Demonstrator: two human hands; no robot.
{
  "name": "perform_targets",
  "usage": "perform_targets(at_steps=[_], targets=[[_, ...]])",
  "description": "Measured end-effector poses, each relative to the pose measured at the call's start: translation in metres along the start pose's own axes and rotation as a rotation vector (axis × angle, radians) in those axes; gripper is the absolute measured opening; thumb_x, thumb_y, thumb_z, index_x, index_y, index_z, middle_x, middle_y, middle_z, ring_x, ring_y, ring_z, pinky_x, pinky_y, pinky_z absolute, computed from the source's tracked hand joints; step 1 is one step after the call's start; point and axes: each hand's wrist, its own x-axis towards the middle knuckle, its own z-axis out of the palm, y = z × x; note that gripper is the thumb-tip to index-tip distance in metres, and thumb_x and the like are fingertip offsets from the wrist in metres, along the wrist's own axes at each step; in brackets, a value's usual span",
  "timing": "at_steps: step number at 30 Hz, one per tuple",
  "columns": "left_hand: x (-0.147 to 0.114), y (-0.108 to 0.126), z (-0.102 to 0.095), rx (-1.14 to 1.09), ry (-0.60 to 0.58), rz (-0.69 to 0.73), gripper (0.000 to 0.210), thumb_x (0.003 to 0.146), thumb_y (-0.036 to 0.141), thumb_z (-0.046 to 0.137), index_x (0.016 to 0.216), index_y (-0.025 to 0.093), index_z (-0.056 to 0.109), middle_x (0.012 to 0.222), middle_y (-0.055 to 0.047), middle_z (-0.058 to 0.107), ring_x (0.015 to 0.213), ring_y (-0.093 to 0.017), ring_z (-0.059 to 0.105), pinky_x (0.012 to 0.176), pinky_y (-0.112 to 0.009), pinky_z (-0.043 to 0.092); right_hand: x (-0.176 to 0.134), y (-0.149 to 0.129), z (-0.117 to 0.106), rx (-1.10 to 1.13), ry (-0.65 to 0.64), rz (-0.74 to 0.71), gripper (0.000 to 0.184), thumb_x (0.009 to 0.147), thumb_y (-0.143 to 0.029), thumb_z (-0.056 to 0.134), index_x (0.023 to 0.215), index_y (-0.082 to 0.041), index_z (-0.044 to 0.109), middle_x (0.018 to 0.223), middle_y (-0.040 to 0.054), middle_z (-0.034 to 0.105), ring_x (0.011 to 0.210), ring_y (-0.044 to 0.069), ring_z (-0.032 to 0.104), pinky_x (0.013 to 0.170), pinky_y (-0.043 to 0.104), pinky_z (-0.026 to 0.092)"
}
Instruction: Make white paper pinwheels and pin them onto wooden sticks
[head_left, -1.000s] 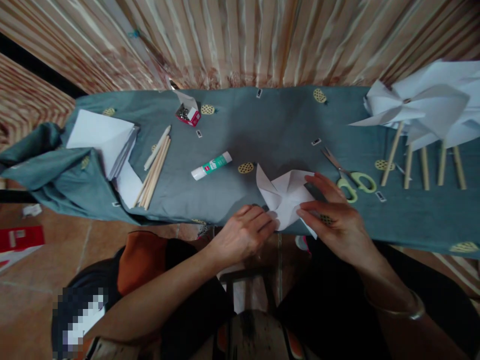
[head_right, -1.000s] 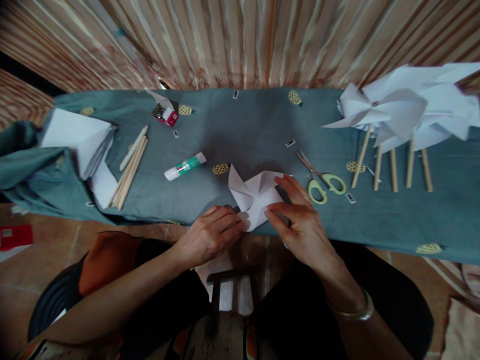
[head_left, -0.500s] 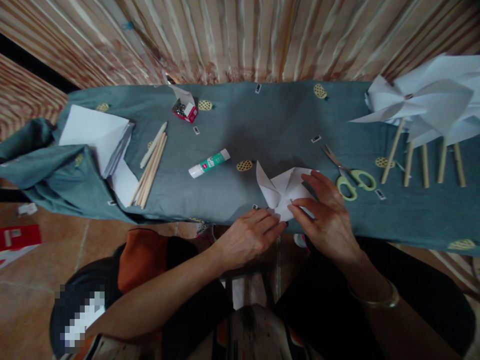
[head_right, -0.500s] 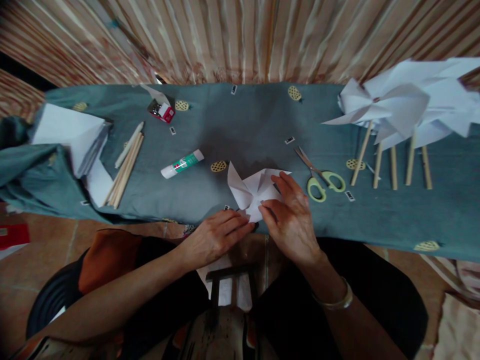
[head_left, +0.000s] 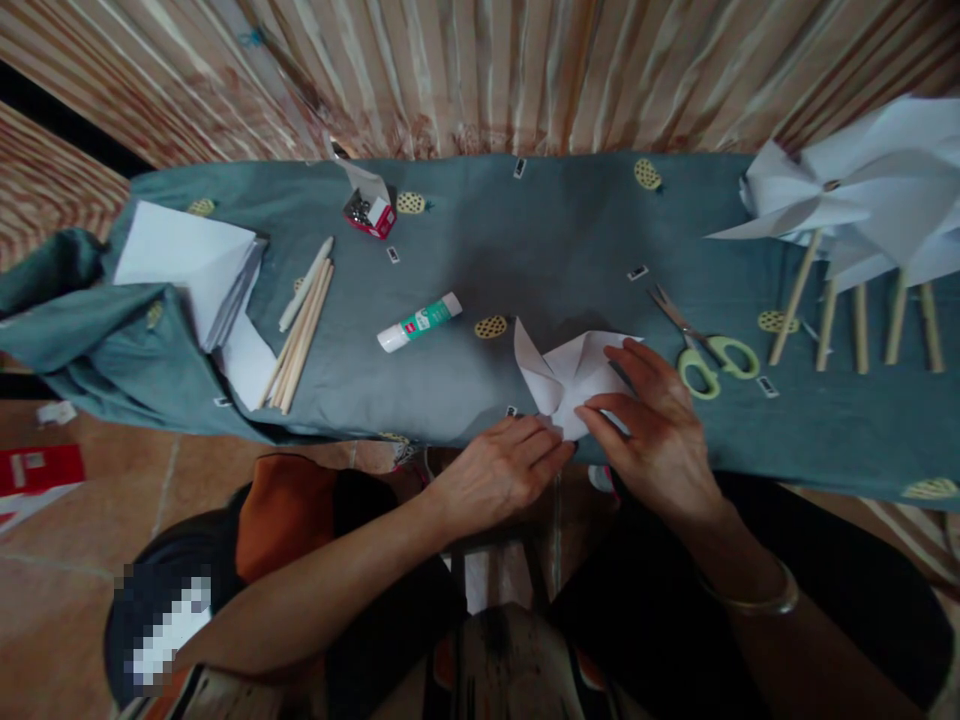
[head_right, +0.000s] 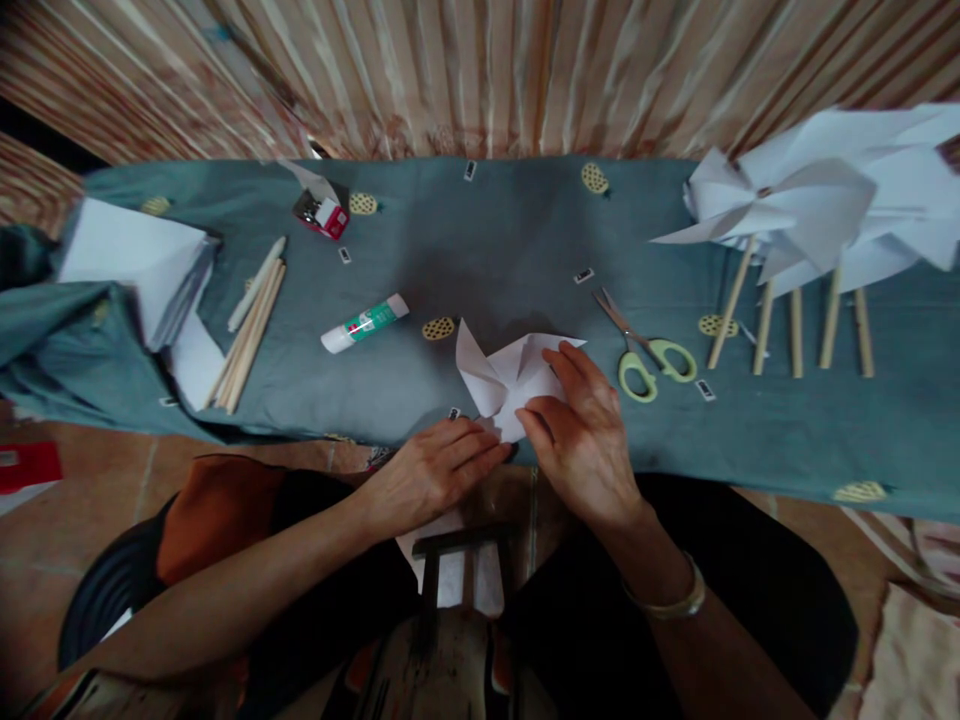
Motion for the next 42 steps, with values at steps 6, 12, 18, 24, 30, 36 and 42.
perform_targets(at_steps=[6, 12, 18, 24, 30, 36, 42], targets=[[0.0009, -0.0008, -0.0004, -0.045, -0.015, -0.007, 0.028, 0.100, 0.016, 0.041, 0.117, 0.006, 0.061, 0.108, -0.015, 0.069, 0.104, -0.021, 0.064, 0.087, -0.036, 0.056, -0.0001, 0.0006, -0.0003, -0.003, -0.014, 0.006, 0.009, 0.090, -0.023, 0.061, 0.085, -0.024, 0.068, 0.142, 0.0068, 0.055, 0.138, 0.031, 0.044, 0.112, 0.052, 0.040], [0.0003, -0.0010, 0.0004, -0.055, -0.034, -0.018, 0.027, 0.100, 0.016, 0.041, 0.118, 0.008, 0.060, 0.109, -0.015, 0.069, 0.105, -0.021, 0.063, 0.088, -0.037, 0.056, 0.0010, -0.0001, 0.0009, -0.023, 0.003, -0.020, 0.008, 0.091, -0.023, 0.061, 0.085, -0.023, 0.067, 0.140, 0.0078, 0.056, 0.137, 0.031, 0.045, 0.111, 0.052, 0.041], [-0.0002, -0.0008, 0.0005, -0.050, -0.002, -0.020, 0.028, 0.100, 0.015, 0.040, 0.116, 0.007, 0.061, 0.108, -0.014, 0.070, 0.103, -0.021, 0.063, 0.088, -0.036, 0.056, 0.0014, -0.0010, 0.0015, -0.065, 0.004, -0.059, 0.006, 0.089, -0.019, 0.063, 0.084, -0.021, 0.064, 0.138, 0.0117, 0.056, 0.136, 0.032, 0.046, 0.109, 0.052, 0.043], [0.0006, -0.0011, 0.0012, -0.060, -0.064, -0.026, 0.027, 0.099, 0.016, 0.044, 0.119, 0.007, 0.059, 0.109, -0.015, 0.068, 0.106, -0.022, 0.062, 0.090, -0.038, 0.055, 0.0001, -0.0012, 0.0023, 0.018, 0.015, -0.032, 0.012, 0.089, -0.018, 0.061, 0.094, -0.027, 0.068, 0.143, 0.0037, 0.052, 0.138, 0.031, 0.043, 0.113, 0.053, 0.039], [0.0004, -0.0009, 0.0008, -0.033, -0.051, -0.021, 0.029, 0.100, 0.016, 0.040, 0.119, 0.009, 0.060, 0.108, -0.014, 0.069, 0.106, -0.022, 0.062, 0.089, -0.038, 0.055, 0.0019, -0.0048, 0.0011, -0.001, -0.065, 0.014, 0.027, 0.092, -0.019, 0.057, 0.111, -0.038, 0.064, 0.146, 0.0006, 0.049, 0.140, 0.034, 0.040, 0.110, 0.058, 0.040], [0.0017, -0.0002, -0.0013, -0.028, -0.034, -0.022, 0.030, 0.101, 0.015, 0.037, 0.114, 0.008, 0.062, 0.107, -0.013, 0.069, 0.102, -0.021, 0.063, 0.087, -0.036, 0.056, 0.0012, -0.0051, 0.0027, -0.022, -0.121, 0.025, 0.024, 0.094, -0.021, 0.052, 0.107, -0.036, 0.067, 0.149, -0.0004, 0.048, 0.142, 0.035, 0.038, 0.106, 0.058, 0.041], [-0.0003, -0.0017, 0.0017, -0.051, -0.020, -0.018, 0.027, 0.099, 0.017, 0.043, 0.117, 0.007, 0.061, 0.107, -0.013, 0.069, 0.102, -0.022, 0.063, 0.088, -0.037, 0.055, -0.0052, -0.0024, 0.0082, -0.012, -0.136, 0.006, 0.035, 0.095, -0.016, 0.045, 0.118, -0.035, 0.063, 0.152, 0.0007, 0.044, 0.147, 0.031, 0.029, 0.110, 0.057, 0.038]])
